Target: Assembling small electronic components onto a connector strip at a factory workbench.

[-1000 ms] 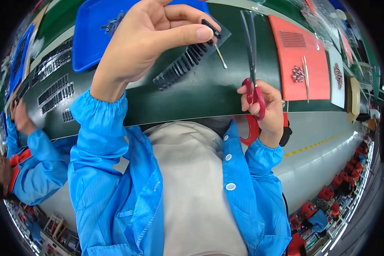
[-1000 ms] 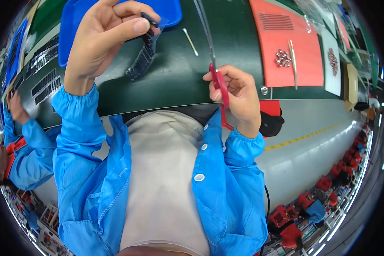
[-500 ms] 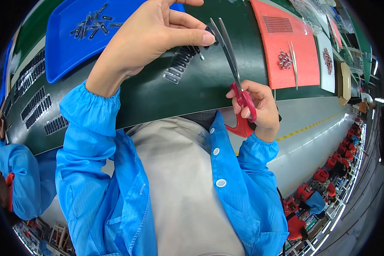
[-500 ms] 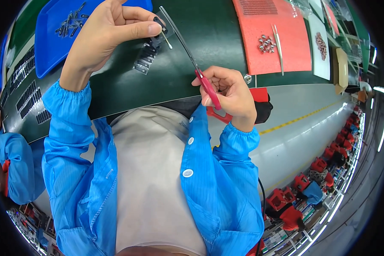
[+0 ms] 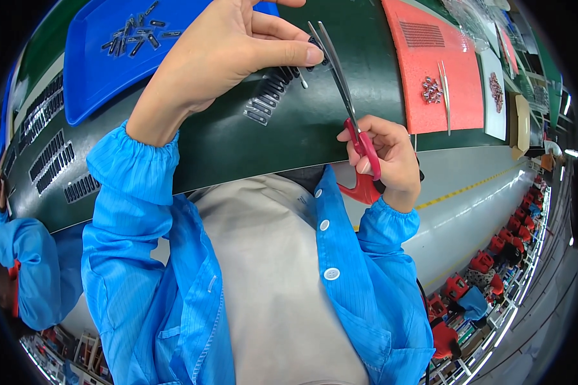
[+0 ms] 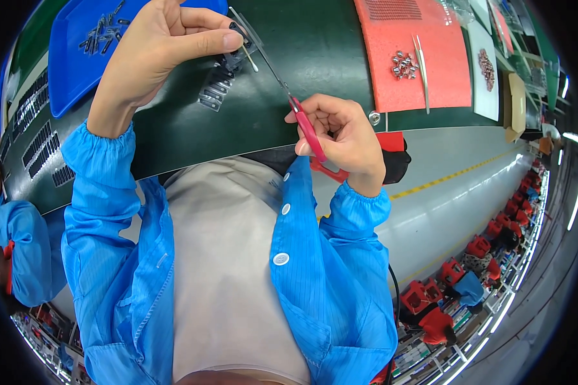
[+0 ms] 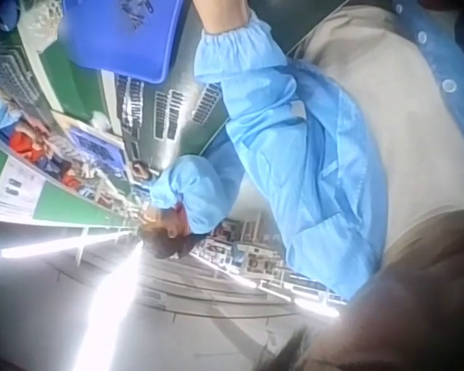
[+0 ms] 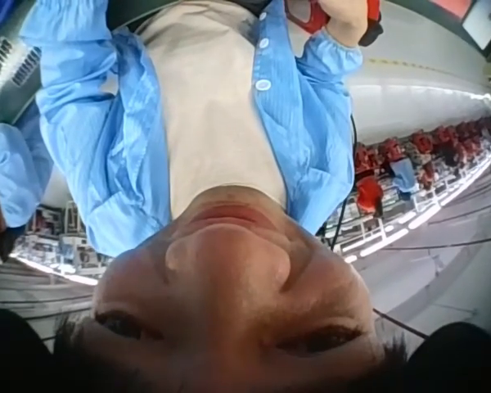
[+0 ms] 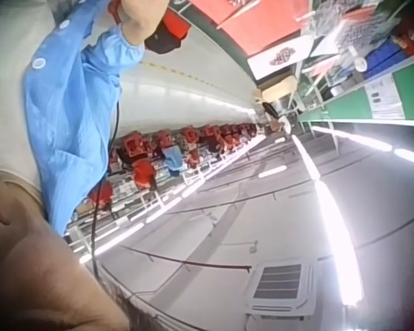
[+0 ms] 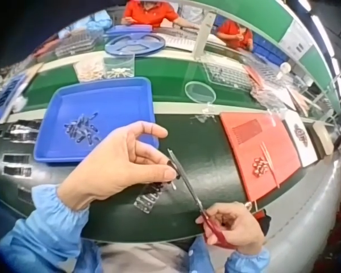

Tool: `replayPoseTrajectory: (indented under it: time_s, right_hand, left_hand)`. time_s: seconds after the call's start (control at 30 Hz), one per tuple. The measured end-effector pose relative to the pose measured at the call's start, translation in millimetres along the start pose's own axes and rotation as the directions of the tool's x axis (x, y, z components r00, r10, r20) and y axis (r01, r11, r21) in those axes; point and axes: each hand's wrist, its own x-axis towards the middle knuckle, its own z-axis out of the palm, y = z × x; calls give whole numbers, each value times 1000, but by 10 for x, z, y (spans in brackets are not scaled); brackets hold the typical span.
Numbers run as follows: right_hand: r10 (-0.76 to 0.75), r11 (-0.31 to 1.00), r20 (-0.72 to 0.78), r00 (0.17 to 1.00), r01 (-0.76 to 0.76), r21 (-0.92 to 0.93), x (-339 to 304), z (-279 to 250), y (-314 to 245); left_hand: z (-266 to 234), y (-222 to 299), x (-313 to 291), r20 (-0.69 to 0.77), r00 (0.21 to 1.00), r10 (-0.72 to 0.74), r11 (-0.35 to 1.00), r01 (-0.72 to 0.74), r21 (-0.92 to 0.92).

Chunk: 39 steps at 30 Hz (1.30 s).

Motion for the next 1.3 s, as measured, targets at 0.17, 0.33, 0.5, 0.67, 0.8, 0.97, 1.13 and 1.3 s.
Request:
replayPoseTrajectory:
  time_s: [0.17,0.33,0.5,0.67,0.8,0.97,1.13,1.3]
  right_hand:
    - [9,1000,-15,1000,-9,-1,-4,-6,8]
    - [10,1000,-24,1000,-11,-28,-2,-2,12]
    - [7,999,-49,999,-9,-34,-11,7,22]
    - [-1,998,-67,998,-3,-56,-12,-3,39]
    - [-5,998,-99,995,-1,-66,-13,6,39]
    - [-103,992,-36,994,105,69,-26,-28,117]
    - [-226,944,81,971,198,263,-5,5,172]
    - [-186,835,-31,982,175,522,-33,201,277]
  left_hand:
    - [21,32,-10,-7,1000,-22,999,22,48]
    - [39,59,-12,-20,999,-25,994,27,108]
    - [44,59,-12,-26,999,-36,992,39,124]
    - [38,66,-8,-30,998,-52,989,55,134]
    - [-17,2,20,-8,1000,-7,991,8,131]
    - [-114,-81,93,115,993,-31,993,18,113]
    - [-186,-224,154,198,980,18,999,-25,30]
    - [-174,-274,194,258,964,58,997,-44,-58]
